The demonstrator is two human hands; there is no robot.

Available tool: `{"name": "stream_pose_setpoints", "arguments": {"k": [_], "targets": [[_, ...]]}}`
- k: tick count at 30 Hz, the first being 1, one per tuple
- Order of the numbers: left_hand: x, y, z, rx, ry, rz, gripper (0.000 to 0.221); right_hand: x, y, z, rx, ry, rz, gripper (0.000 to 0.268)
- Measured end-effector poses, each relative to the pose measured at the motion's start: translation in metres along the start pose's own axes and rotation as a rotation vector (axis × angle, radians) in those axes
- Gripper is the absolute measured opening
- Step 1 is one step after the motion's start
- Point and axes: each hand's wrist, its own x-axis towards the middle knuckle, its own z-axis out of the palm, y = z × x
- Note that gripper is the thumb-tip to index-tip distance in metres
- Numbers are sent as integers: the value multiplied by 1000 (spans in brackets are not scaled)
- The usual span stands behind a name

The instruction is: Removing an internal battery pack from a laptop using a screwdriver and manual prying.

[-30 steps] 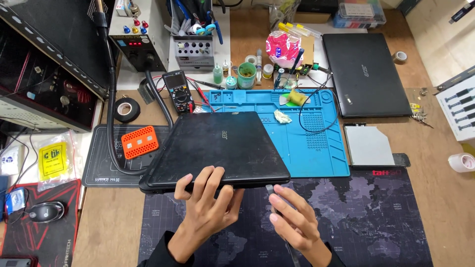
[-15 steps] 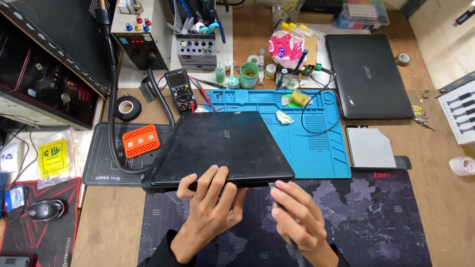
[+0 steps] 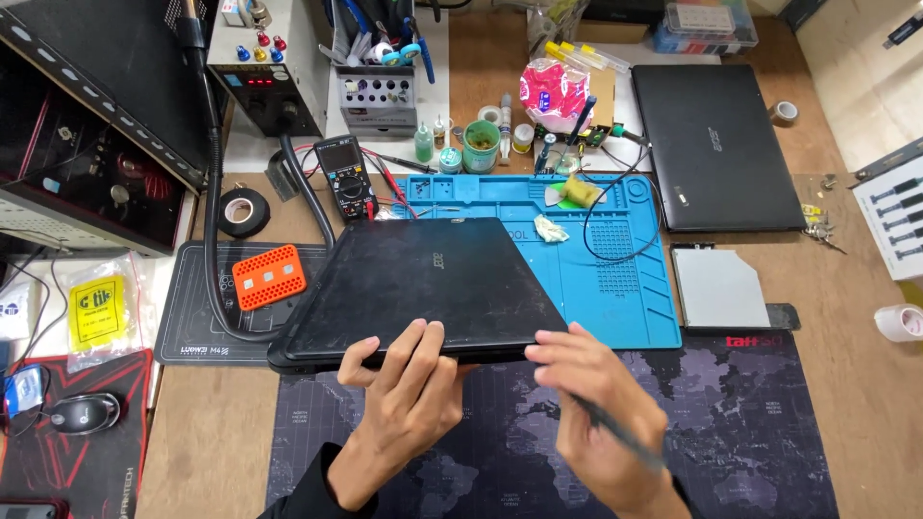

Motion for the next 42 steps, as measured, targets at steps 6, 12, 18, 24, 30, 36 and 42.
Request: {"name": "stream_pose_setpoints", "arguments": {"k": [6, 12, 18, 24, 30, 36, 42], "targets": [[5, 0, -3, -6, -9, -10, 31, 10, -2, -7, -55, -61, 50, 13], [7, 0, -2, -21, 12, -4, 31, -25, 31, 18, -340, 66, -456, 11], [10, 0, -3, -38, 31, -26, 32, -44, 52, 21, 34, 103, -237, 22], [5, 0, 0, -63, -11, -24, 28, 29, -3, -18, -107, -181, 173, 6], [-1, -5, -2, -98, -11, -56, 22, 12, -4, -2, -110, -104, 14, 12], [2, -3, -2, -74, -17, -25, 25, -9, -5, 3, -167, -93, -86, 21], [-2, -3, -1, -83, -18, -22, 27, 25, -7, -12, -114, -220, 89, 14]]}}
